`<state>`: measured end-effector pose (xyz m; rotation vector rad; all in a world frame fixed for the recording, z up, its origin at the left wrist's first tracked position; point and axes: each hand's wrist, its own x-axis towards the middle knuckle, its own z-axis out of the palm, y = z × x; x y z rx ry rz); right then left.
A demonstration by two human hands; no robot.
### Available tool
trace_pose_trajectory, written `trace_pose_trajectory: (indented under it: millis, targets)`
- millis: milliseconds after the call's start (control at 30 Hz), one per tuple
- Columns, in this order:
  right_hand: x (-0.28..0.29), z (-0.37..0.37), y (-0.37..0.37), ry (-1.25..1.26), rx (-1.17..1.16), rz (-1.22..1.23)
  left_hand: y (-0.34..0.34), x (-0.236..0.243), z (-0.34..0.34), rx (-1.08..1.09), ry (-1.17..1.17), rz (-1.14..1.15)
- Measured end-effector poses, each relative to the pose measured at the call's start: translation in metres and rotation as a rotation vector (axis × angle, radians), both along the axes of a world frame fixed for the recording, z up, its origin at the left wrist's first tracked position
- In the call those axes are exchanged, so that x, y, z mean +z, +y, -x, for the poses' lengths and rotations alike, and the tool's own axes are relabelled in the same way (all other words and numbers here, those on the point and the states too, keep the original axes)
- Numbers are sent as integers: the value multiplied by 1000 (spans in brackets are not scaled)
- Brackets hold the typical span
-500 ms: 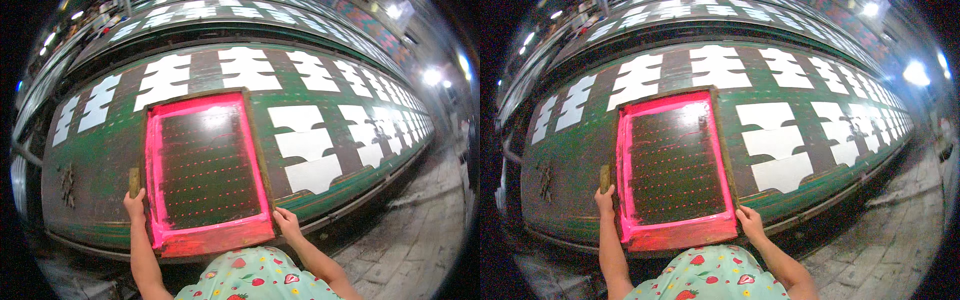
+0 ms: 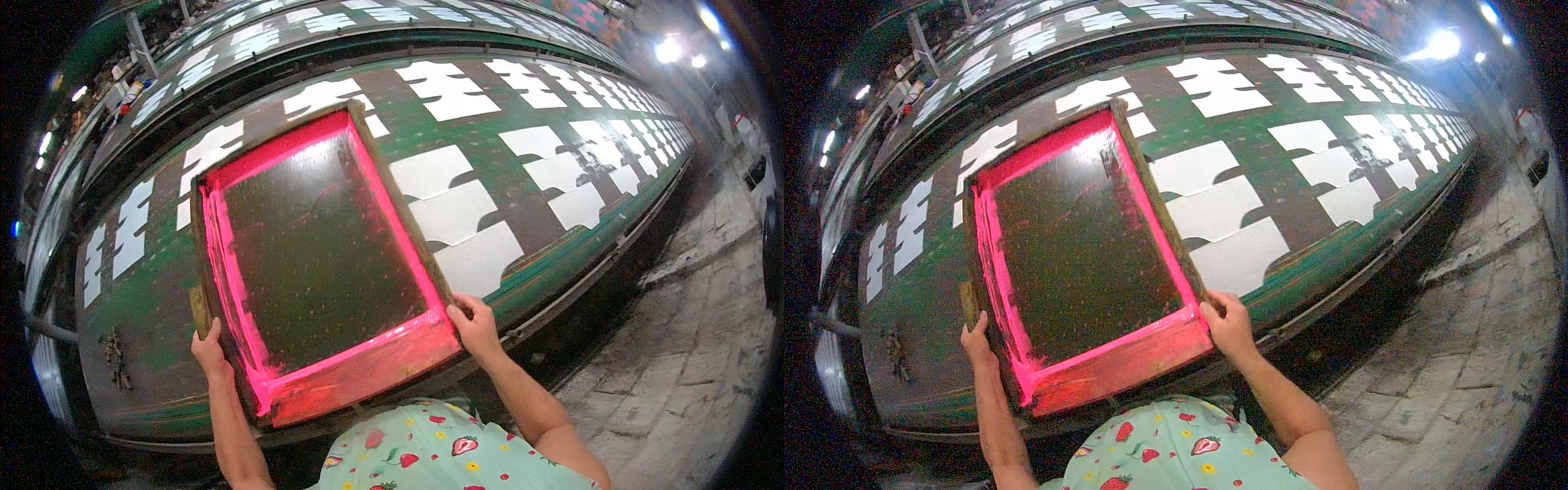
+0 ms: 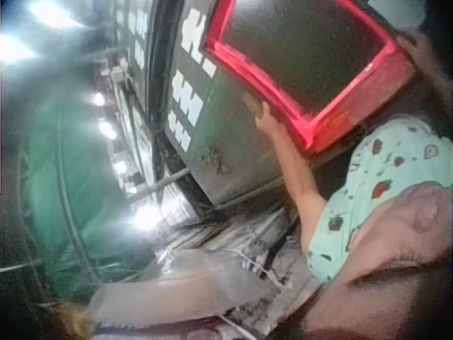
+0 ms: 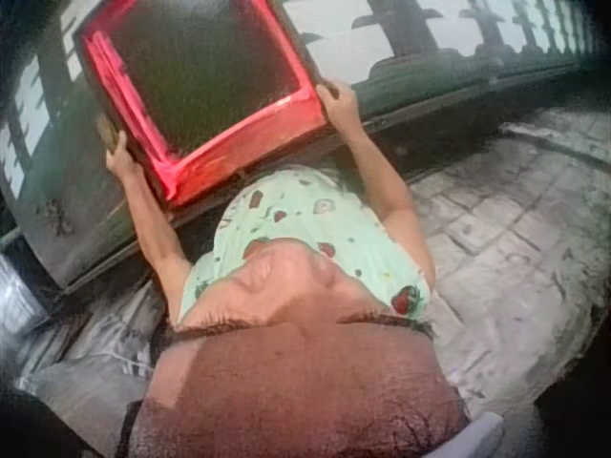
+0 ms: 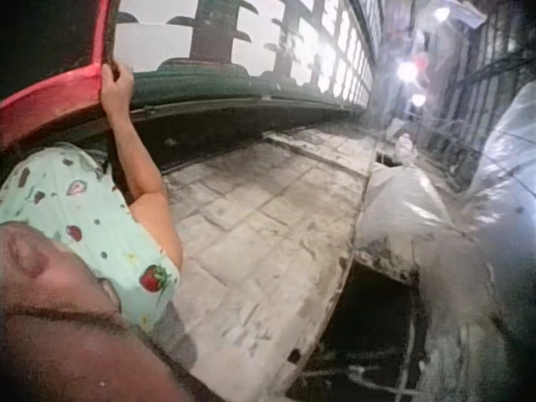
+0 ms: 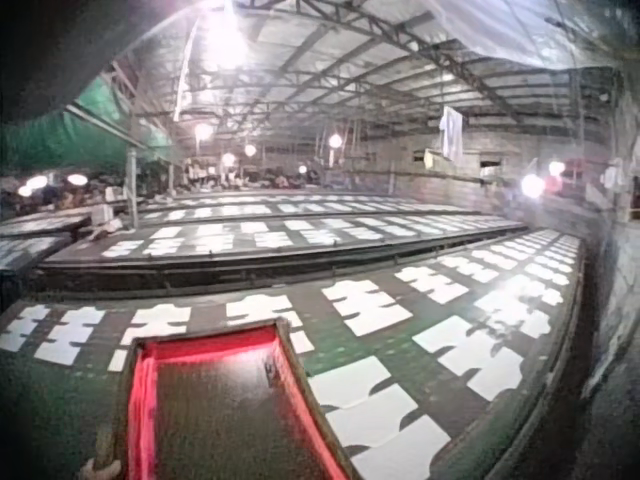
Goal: The person uses a pink-framed screen and a squeegee to apply pink ink onto white paper sheets arranged on a green workbench. They repeatedly position the screen, pull the squeegee across the mesh, and lift the screen to reveal printed areas, continuing this cycle across multiple sheets.
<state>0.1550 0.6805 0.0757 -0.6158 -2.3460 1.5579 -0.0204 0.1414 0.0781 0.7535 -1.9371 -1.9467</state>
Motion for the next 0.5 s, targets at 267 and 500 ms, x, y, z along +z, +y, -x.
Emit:
trace_pose_trajectory:
  millis: [267, 500]
  targets:
    - [-27, -3, 180, -107, -134, -28, 203, -14, -6, -78, 145, 2]
    - [-42, -21, 308, -100, -168, 68, 333, -27, -33, -87, 113, -39]
